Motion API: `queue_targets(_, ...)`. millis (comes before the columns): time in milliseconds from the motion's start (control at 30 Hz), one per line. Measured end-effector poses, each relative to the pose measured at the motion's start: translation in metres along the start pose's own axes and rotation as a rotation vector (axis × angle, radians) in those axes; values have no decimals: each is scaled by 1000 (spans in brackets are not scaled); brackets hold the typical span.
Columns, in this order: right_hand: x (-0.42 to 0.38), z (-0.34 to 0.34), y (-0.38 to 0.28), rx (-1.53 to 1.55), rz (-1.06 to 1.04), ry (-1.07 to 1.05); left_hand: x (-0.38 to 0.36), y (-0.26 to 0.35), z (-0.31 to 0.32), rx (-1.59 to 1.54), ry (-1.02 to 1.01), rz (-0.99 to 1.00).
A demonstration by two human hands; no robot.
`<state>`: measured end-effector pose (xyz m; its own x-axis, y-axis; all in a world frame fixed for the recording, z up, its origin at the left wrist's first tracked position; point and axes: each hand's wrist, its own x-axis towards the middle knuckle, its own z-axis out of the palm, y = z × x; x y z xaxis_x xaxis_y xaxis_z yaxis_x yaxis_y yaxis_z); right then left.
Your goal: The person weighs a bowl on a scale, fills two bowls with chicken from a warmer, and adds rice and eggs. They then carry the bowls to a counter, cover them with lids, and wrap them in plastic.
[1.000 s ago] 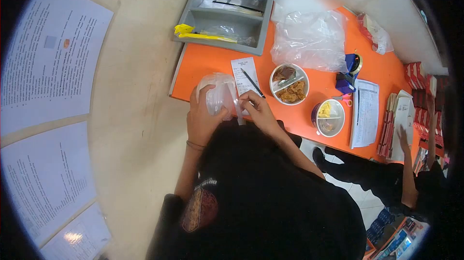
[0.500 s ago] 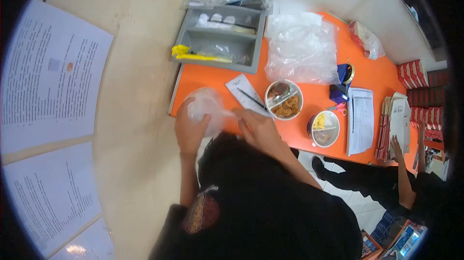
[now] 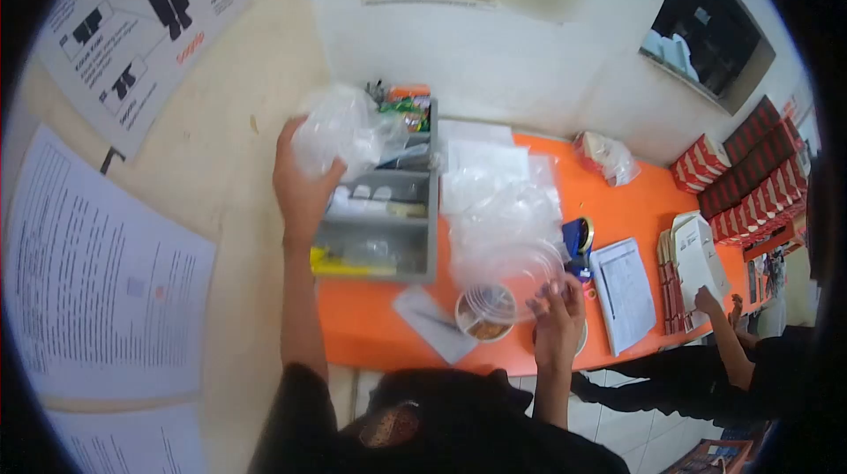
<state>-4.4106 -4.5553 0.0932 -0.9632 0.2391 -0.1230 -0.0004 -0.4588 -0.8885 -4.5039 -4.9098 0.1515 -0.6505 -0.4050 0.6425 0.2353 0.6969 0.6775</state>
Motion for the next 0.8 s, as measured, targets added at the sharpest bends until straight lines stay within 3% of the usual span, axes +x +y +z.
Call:
queue_targets(133,-2,-12,-5,-11,-122,115,100,-88,107,240,56,269)
queue_targets(200,-6,-19,-5,42,-157,227,115,-172,169,708,-246,318)
queue_targets(267,-6,-17,-11,66,-164,284,101,-206,199,615,-468,314)
queue_targets(300,-6,-16,-15,90,-143,292,90,-206,218,650,-431,180)
queue_targets(333,-6,-14,-21,103,-144,289,81,-184,221,694,-396,48)
queue_targets(400,-5,-10,-24,128,-158,331,60,-150,210,558,-178,222)
queue_targets(467,0,-4,-23,106,-115,271,26,-71,175,168,-168,332)
queue_targets(533,0,6,-21,107,-108,220,-27,-8,147,-436,-566,-177)
queue_targets(567,-2,12,-20,106,-93,162,-55,4,134,-700,-719,-165)
queue_targets(633,-6,21,-16,81,-90,114,-104,50,109,-1042,-887,-428)
queue_targets(800,-23,22,-17,1,-38,-67,-146,66,73,-881,-740,-506)
